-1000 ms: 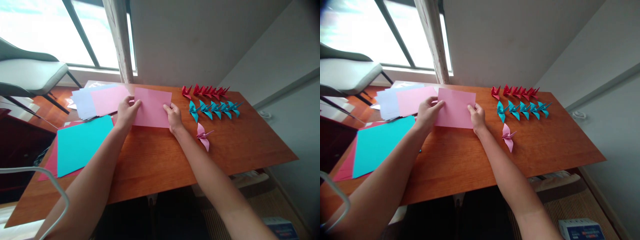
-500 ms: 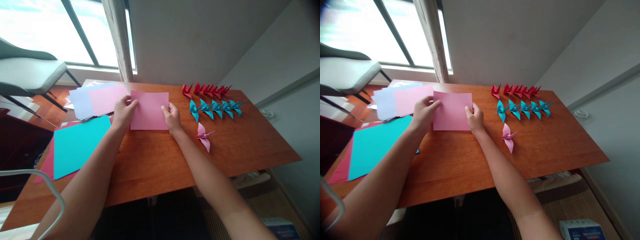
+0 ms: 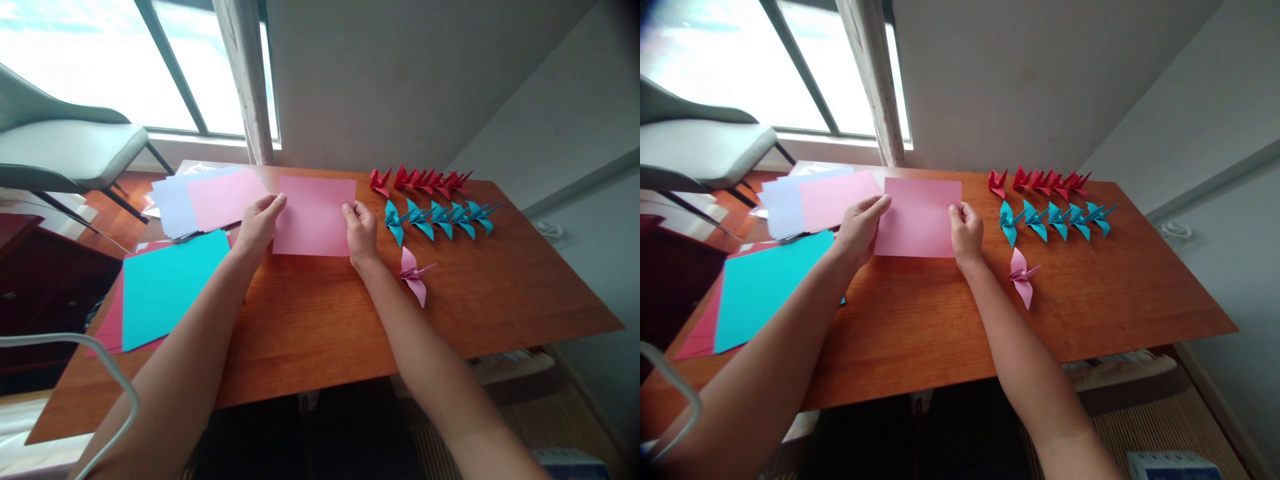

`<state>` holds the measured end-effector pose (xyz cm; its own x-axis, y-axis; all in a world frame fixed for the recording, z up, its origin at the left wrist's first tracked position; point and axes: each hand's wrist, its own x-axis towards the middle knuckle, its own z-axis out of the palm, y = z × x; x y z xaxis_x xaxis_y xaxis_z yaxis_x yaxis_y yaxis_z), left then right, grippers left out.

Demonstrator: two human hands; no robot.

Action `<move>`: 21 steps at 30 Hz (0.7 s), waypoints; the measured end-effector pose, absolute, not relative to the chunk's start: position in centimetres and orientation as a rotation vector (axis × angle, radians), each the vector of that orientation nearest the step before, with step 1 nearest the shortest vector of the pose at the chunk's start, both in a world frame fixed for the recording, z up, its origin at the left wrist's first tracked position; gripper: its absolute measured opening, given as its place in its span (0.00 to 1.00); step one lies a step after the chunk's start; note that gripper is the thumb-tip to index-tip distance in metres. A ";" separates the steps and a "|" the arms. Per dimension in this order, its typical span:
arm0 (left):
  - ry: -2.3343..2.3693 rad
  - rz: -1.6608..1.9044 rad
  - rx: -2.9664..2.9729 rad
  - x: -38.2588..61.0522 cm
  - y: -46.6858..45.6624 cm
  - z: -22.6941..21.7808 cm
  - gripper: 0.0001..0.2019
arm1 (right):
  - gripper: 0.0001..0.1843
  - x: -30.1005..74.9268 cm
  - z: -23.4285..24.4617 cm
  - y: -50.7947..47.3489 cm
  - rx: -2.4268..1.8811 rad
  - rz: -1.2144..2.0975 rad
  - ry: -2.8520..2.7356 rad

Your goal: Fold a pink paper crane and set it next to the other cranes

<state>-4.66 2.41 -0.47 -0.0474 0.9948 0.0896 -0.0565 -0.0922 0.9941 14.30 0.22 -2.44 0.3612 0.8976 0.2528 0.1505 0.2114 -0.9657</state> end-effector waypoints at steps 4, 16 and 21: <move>1.113 1.244 1.141 -4.7 2.2 -0.3 0.10 | 0.18 14.2 -2.5 0.3 -1.275 0.703 -1.091; 1.273 1.580 1.068 -5.6 3.4 -0.6 0.09 | 0.34 14.0 -1.9 -1.1 -1.156 0.175 -1.551; 1.250 1.605 0.990 -6.1 3.9 -0.5 0.07 | 0.19 13.6 -1.8 -1.1 -1.149 0.150 -1.706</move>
<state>-6.13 3.93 -0.52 -0.3244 0.9423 0.0829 -0.1502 -0.1378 0.9790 13.63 -1.09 -1.84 -0.0154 0.7424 0.6697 0.6144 0.5355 -0.5795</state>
